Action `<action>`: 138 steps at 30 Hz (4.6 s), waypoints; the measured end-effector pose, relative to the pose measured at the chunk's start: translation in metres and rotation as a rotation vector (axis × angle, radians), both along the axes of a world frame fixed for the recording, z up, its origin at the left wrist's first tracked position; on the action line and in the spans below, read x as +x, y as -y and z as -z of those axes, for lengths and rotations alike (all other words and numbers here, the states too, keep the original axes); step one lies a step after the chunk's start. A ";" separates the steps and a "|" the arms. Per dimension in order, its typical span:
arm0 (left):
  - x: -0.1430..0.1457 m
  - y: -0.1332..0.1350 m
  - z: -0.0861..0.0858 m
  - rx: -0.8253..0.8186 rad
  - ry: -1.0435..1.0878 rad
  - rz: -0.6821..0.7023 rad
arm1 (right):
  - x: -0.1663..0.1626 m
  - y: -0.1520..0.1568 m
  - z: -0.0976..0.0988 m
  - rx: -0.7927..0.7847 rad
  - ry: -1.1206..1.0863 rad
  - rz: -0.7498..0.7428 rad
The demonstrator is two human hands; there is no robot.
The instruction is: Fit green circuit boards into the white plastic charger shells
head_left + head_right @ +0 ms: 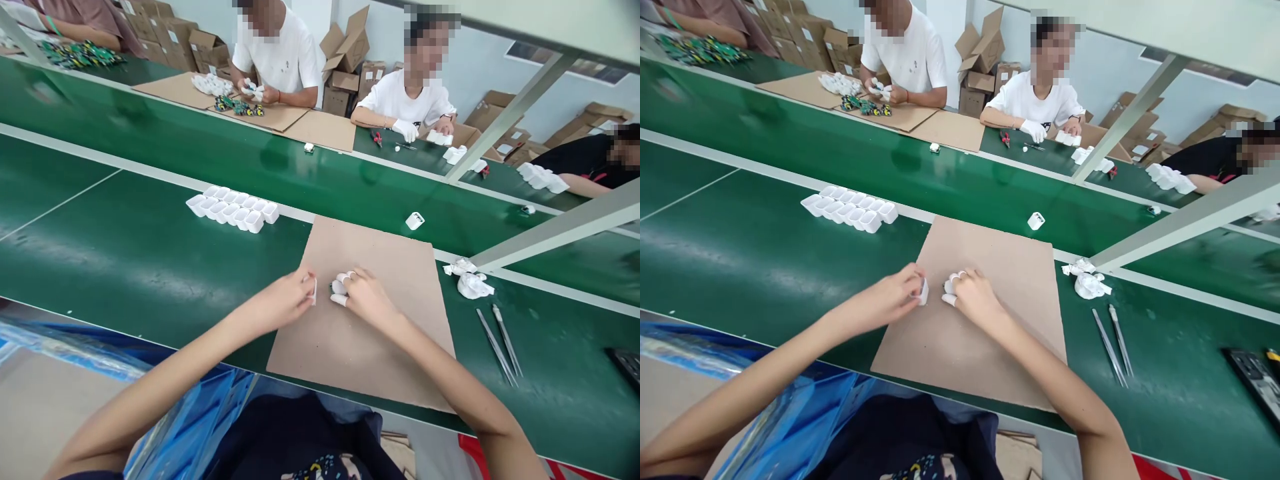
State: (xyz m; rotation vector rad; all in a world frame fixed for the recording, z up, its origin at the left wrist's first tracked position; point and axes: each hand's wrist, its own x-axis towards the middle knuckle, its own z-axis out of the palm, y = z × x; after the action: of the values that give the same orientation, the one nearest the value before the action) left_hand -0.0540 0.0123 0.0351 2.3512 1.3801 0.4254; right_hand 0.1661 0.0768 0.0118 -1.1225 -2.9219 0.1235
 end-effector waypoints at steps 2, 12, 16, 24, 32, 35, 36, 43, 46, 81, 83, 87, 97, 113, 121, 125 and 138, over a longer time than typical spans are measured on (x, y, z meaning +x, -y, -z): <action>0.009 0.012 0.006 -0.020 0.055 0.069 | 0.014 0.008 -0.004 0.031 0.022 0.055; 0.009 0.017 0.028 -0.173 0.258 -0.038 | 0.037 0.006 0.003 -0.070 -0.077 -0.191; 0.009 0.017 0.040 -0.201 0.276 -0.069 | 0.037 0.005 0.003 -0.046 -0.088 -0.082; 0.019 -0.016 0.000 -0.224 0.215 0.013 | 0.041 0.009 -0.003 -0.151 -0.329 -0.115; 0.045 -0.023 -0.009 -0.204 0.357 0.049 | 0.071 0.038 -0.023 -0.197 -0.976 0.028; 0.054 -0.015 0.003 -0.221 0.478 0.099 | 0.072 0.047 -0.019 -0.191 -1.061 0.022; 0.057 -0.013 0.005 -0.207 0.514 0.125 | 0.071 0.049 -0.019 -0.198 -1.087 0.021; 0.066 -0.007 0.016 0.046 0.616 0.201 | 0.059 0.066 -0.022 -0.227 -1.270 0.002; 0.066 -0.005 0.018 0.110 0.626 0.227 | 0.053 0.070 -0.022 -0.169 -1.243 -0.056; 0.070 -0.003 0.019 0.109 0.581 0.242 | 0.042 0.070 -0.009 0.037 -1.145 -0.070; 0.070 -0.003 0.019 0.125 0.583 0.245 | 0.041 0.070 -0.008 0.050 -1.133 -0.062; 0.070 -0.003 0.021 0.142 0.585 0.249 | 0.041 0.071 -0.005 0.077 -1.134 -0.075; 0.069 -0.004 0.019 0.145 0.609 0.308 | 0.047 0.070 -0.006 0.102 -1.121 -0.144; 0.070 -0.005 0.021 0.092 0.602 0.297 | 0.046 0.074 -0.005 0.090 -1.122 -0.097; 0.069 -0.005 0.019 0.067 0.579 0.261 | 0.044 0.072 -0.005 0.071 -1.149 -0.091; 0.069 -0.005 0.019 0.052 0.549 0.239 | 0.043 0.071 -0.004 0.067 -1.177 -0.055; 0.069 -0.006 0.019 0.043 0.531 0.223 | 0.040 0.069 0.000 0.063 -1.180 -0.024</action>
State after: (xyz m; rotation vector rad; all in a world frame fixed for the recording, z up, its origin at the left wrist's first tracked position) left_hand 0.0149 0.0179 0.0164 2.1669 0.8609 0.9350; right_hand 0.2058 0.0075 0.0117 -0.6318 -1.8535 0.4873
